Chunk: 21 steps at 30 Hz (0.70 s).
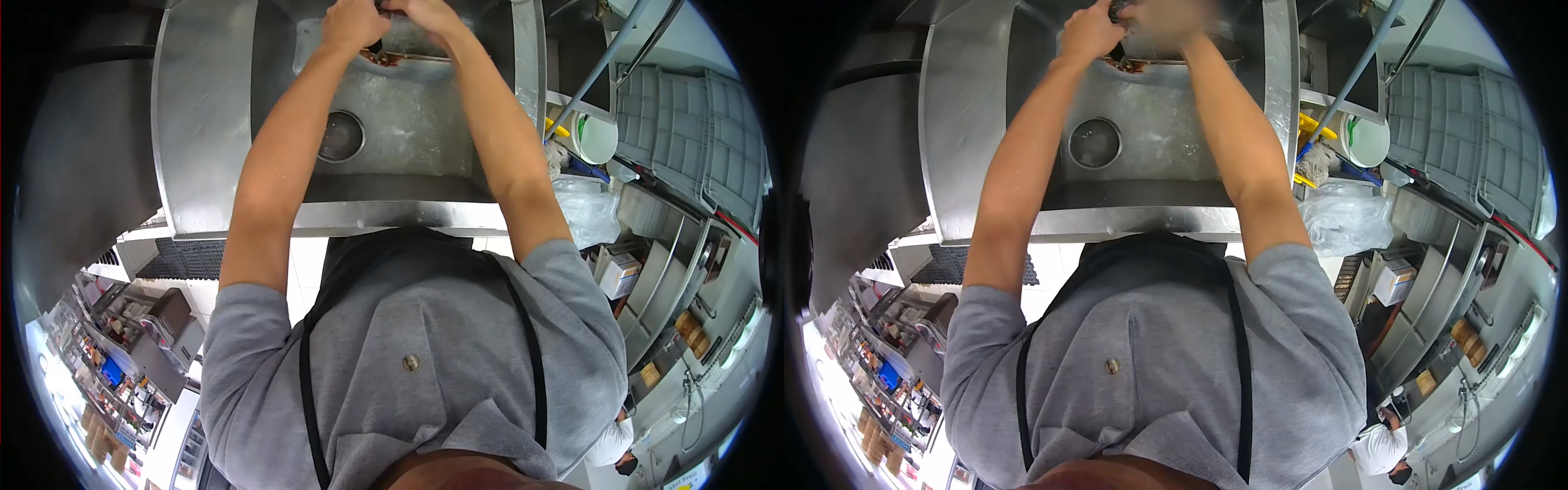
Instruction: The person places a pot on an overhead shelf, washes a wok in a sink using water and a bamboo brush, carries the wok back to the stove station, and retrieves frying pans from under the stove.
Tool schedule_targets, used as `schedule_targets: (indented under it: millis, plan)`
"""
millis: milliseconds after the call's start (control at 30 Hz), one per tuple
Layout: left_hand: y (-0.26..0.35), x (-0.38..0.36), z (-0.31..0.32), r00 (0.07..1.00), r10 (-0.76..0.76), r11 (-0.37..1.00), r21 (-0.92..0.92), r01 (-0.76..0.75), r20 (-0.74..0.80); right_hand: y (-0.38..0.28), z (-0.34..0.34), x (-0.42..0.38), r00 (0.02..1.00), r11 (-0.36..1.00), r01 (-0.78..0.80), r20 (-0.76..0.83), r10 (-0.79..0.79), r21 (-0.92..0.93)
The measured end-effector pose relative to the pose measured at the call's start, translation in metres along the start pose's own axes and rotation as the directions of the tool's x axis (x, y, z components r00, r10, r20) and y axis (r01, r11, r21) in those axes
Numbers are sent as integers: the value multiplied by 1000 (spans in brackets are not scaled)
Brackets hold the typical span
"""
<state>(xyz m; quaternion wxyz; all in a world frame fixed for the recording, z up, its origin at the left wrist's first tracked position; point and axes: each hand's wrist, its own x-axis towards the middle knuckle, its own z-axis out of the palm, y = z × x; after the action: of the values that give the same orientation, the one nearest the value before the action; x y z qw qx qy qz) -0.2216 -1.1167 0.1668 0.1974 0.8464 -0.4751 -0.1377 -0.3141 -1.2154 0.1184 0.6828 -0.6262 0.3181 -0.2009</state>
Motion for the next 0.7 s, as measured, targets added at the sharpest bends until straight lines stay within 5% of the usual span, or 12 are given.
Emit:
schedule_targets:
  millis: [67, 133, 233, 300, 333, 367, 433, 500, 567, 700]
  plan:
    - [-13, 12, 5, 996, 67, 995, 67, -70, 50, 8, -13, 6, 974, 993, -26, 225, -1, 116]
    - [-6, 8, -11, 1000, 17, 994, 108, -18, 12, -2, -9, 0, 980, 985, -54, 197, 22, 161]
    - [-12, 14, -23, 987, 43, 996, 70, -55, 157, -2, -5, 1, 965, 904, -123, 262, 13, 410]
    - [-19, 22, -21, 994, 1, 994, 109, -13, 105, -18, 6, -21, 998, 963, 36, 51, -23, -266]
    - [-20, 27, -22, 995, 0, 994, 111, -11, 103, -17, 20, -41, 941, 874, 264, -91, -326, -408]
    - [-21, 30, -26, 997, -9, 997, 84, 3, 76, -6, 36, -67, 775, 708, 426, -177, -607, -564]
    - [-26, 36, -26, 998, -27, 998, 64, 23, 57, 31, 58, -120, 901, 701, 357, 29, -433, -618]
    - [-26, 46, -22, 999, -20, 995, 96, 17, 33, 109, 77, -126, 977, 709, 117, 208, 42, -696]
    - [-18, 47, -19, 997, -43, 995, 87, 37, 62, 195, 87, -108, 980, 569, -51, 70, 188, -821]
    - [-3, 49, -17, 996, -66, 997, 34, 64, 66, 265, 77, -48, 947, 466, -90, 70, 315, -880]
